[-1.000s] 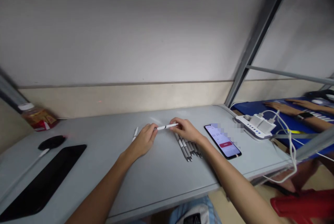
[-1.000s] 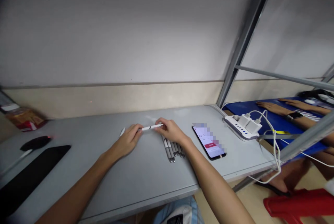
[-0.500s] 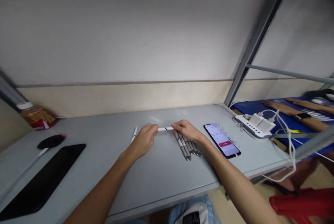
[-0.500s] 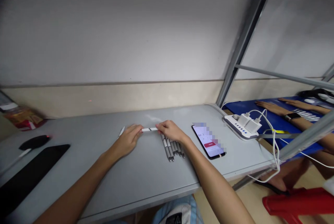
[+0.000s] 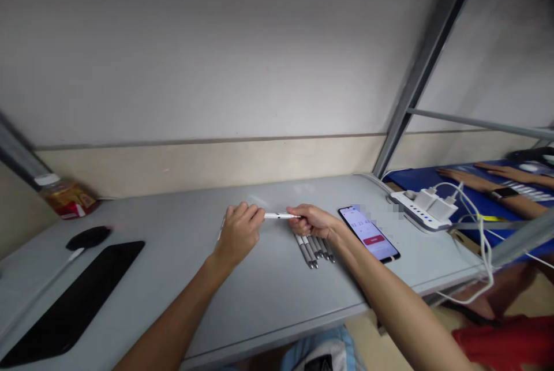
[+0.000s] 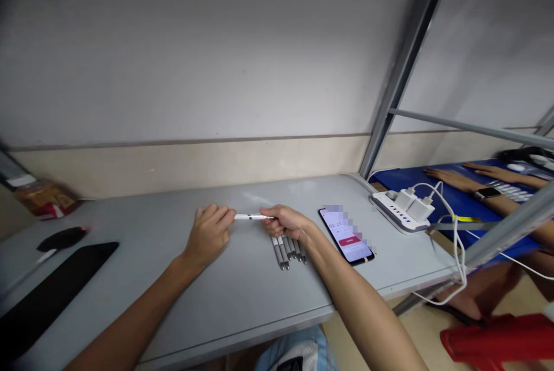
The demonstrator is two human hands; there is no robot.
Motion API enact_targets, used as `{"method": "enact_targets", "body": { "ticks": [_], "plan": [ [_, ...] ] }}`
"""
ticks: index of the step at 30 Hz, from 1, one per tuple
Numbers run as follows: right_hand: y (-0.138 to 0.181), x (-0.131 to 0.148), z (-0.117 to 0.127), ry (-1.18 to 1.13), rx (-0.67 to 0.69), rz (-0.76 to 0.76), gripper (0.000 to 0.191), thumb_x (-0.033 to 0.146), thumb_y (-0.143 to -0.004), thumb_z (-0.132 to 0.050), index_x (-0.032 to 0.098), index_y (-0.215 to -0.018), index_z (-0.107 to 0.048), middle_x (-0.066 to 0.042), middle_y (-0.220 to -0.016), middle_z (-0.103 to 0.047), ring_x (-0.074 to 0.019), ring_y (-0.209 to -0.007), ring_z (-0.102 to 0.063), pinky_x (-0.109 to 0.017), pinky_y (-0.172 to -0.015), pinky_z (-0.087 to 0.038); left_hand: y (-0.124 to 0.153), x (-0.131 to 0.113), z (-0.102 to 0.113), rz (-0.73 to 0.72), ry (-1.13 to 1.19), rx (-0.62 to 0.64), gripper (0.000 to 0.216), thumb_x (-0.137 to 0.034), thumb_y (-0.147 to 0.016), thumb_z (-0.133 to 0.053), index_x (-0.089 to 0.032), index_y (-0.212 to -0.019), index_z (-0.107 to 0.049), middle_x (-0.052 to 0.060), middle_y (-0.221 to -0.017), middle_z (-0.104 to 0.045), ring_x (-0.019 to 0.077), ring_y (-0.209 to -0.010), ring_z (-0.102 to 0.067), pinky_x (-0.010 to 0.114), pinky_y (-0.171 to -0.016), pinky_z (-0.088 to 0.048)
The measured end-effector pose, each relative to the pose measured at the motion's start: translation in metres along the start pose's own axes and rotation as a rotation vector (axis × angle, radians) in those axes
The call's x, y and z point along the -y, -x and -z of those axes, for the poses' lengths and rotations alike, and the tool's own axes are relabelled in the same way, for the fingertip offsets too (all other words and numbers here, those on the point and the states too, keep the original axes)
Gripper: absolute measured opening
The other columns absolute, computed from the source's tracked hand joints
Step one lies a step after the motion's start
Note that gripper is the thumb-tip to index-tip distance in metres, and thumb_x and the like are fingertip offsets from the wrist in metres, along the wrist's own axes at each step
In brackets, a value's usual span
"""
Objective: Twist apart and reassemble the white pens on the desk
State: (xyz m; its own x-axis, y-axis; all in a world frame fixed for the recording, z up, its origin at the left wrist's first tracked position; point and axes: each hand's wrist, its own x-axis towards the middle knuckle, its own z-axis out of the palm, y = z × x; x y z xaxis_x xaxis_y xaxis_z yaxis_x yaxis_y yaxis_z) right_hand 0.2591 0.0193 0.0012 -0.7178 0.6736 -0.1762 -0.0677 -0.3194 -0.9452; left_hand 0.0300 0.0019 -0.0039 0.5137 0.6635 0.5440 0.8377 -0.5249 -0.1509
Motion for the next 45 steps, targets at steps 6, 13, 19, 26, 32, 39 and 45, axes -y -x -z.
{"method": "enact_targets", "body": {
  "ticks": [6,13,19,26,32,39,45],
  "plan": [
    [-0.004,0.001,-0.004,0.061,-0.236,0.103,0.039,0.049,-0.085,-0.055,0.016,-0.064,-0.05,0.008,-0.048,-0.031,-0.0061,-0.041,-0.024,-0.022,-0.043,-0.023,-0.002,0.0,-0.001,0.018,0.103,-0.005,0.027,-0.021,-0.097,-0.031,-0.02,-0.094,-0.057,0.008,-0.086,-0.062,0.0231,-0.084,-0.048,0.039,-0.075,-0.029],
    [-0.009,0.003,-0.009,0.18,-0.708,0.498,0.029,0.042,-0.075,-0.067,0.015,-0.067,-0.058,-0.002,-0.067,-0.061,-0.0137,-0.066,-0.056,-0.026,-0.067,-0.043,-0.003,0.011,-0.009,0.033,0.358,0.099,0.03,-0.029,-0.099,-0.028,-0.02,-0.093,-0.056,0.004,-0.089,-0.062,0.0189,-0.086,-0.053,0.034,-0.079,-0.037],
    [-0.01,0.005,0.004,-0.376,-0.656,0.584,0.023,0.043,-0.083,-0.058,0.021,-0.088,-0.051,0.003,-0.061,-0.052,-0.0103,-0.049,-0.047,-0.022,-0.048,-0.04,-0.003,0.019,-0.012,0.064,0.348,0.121,0.031,-0.032,-0.098,-0.03,-0.02,-0.084,-0.055,0.003,-0.08,-0.06,0.0189,-0.083,-0.053,0.033,-0.078,-0.039],
    [-0.004,0.003,0.006,-0.643,-0.478,0.582,0.015,0.026,-0.089,-0.054,0.03,-0.101,-0.045,0.01,-0.055,-0.024,-0.0059,-0.039,-0.015,-0.016,-0.037,-0.008,-0.002,0.025,-0.011,0.227,0.029,0.162,0.026,-0.027,-0.092,-0.035,-0.019,-0.083,-0.057,0.007,-0.085,-0.064,0.0238,-0.087,-0.055,0.035,-0.073,-0.039],
    [-0.009,0.002,-0.011,-0.513,-0.433,0.597,0.024,0.033,-0.088,-0.057,0.034,-0.108,-0.045,0.01,-0.055,-0.027,-0.005,-0.04,-0.015,-0.016,-0.039,-0.006,0.001,0.038,-0.006,0.506,-0.158,0.257,0.032,-0.03,-0.088,-0.034,-0.015,-0.098,-0.06,0.015,-0.097,-0.065,0.0315,-0.095,-0.056,0.038,-0.068,-0.042],
    [-0.015,-0.003,-0.016,-0.438,-0.401,0.54,0.028,0.037,-0.088,-0.057,0.033,-0.112,-0.044,0.01,-0.055,-0.027,-0.0048,-0.04,-0.012,-0.017,-0.038,-0.006,0.003,0.046,-0.003,0.655,-0.11,0.485,0.04,-0.04,-0.087,-0.034,-0.015,-0.104,-0.06,0.018,-0.1,-0.067,0.0356,-0.099,-0.06,0.048,-0.078,-0.044],
    [-0.017,-0.004,-0.016,-0.44,-0.41,0.523,0.022,0.037,-0.087,-0.056,0.031,-0.104,-0.044,0.011,-0.054,-0.026,-0.0048,-0.039,-0.011,-0.016,-0.038,-0.004,0.005,0.057,0.0,0.705,-0.061,0.559,0.045,-0.046,-0.087,-0.033,-0.015,-0.102,-0.061,0.019,-0.098,-0.068,0.0364,-0.094,-0.063,0.046,-0.075,-0.044]
  ]
}}
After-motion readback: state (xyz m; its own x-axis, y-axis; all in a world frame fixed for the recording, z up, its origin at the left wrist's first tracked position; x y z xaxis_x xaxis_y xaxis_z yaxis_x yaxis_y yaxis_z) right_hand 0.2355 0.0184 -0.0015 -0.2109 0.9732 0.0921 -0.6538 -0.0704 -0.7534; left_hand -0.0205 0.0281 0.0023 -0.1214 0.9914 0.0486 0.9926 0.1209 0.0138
